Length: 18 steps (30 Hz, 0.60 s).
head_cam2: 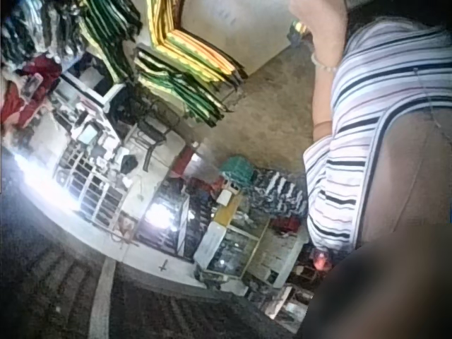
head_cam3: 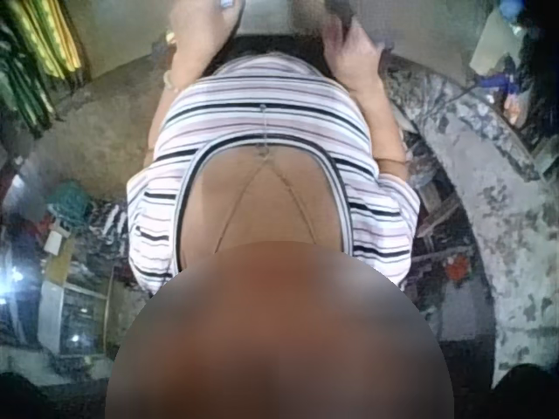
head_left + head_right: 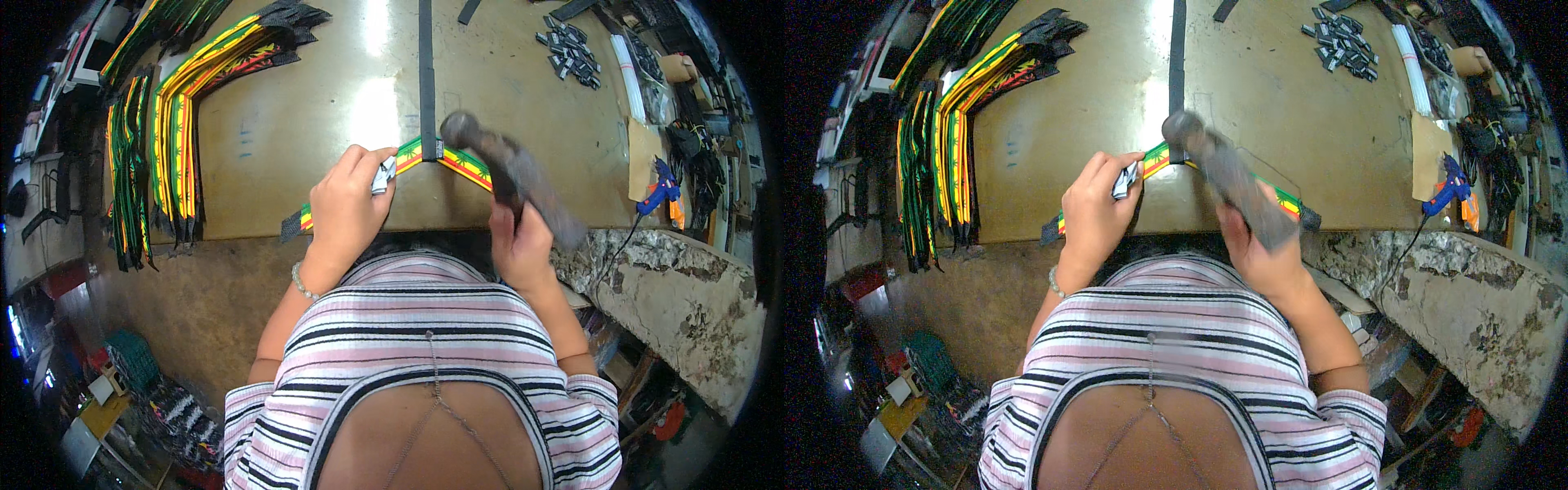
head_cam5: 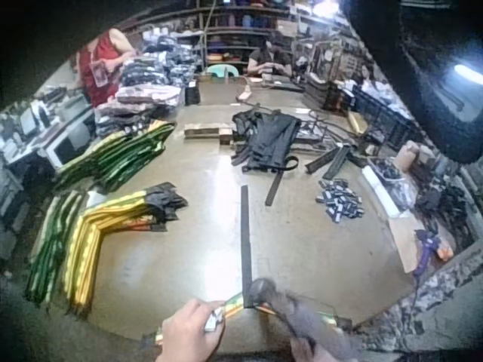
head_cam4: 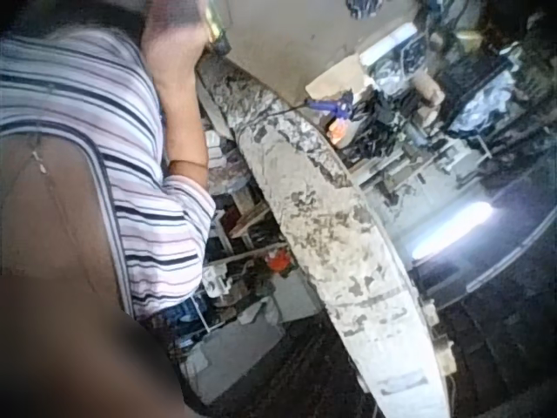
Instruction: The person assembles lanyards by applying hot glue to black fabric strips and attaching small rectangular tags. They repeatedly pick up tags, apply glue, and press the tags onto the strips, then place the finished lanyards aside.
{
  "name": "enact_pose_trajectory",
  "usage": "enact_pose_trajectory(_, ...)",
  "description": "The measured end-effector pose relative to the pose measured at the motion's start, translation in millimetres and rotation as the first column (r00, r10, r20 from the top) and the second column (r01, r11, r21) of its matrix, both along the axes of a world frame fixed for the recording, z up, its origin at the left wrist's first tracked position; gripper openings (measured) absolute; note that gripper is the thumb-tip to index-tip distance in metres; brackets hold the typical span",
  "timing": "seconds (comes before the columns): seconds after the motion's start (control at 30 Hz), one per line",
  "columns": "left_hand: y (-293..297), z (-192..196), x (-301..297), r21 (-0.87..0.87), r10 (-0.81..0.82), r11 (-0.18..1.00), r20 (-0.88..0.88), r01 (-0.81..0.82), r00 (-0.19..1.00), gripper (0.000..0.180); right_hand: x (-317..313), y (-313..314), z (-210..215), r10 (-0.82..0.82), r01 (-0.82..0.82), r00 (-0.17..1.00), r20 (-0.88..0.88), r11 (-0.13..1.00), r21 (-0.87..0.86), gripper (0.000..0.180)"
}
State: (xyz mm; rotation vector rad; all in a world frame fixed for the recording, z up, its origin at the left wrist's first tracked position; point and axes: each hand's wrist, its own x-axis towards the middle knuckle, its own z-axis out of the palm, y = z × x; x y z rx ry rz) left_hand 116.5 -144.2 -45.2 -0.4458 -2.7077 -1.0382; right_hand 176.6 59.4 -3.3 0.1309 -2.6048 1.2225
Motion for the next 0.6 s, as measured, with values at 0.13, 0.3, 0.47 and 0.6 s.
enact_pose_trajectory(0.13,1.1,3.6,0.0,-0.045,-0.028,0.999,-0.01,0.028,1.0,0.022,3.3,-2.5,4.6,-0.043,-0.109,0.893,0.449,0.945,0.309,0.032)
enact_pose_trajectory(0.3,3.2,6.7,0.5,-0.112,-0.045,0.993,0.013,0.046,0.999,0.025,-14.6,40.3,-13.7,-0.298,0.276,0.954,0.035,0.917,0.287,0.04)
enact_pose_trajectory(0.47,0.1,14.4,-10.5,-0.208,-0.205,0.959,-0.049,0.191,0.978,0.018,-34.8,110.7,-27.0,-0.39,0.408,0.906,-0.161,0.708,0.577,0.038)
enact_pose_trajectory(0.6,-3.5,32.9,-17.4,-0.104,-0.285,0.955,-0.082,0.277,0.955,0.013,-57.8,107.9,-14.6,-0.083,0.063,0.993,0.086,0.974,0.217,0.035)
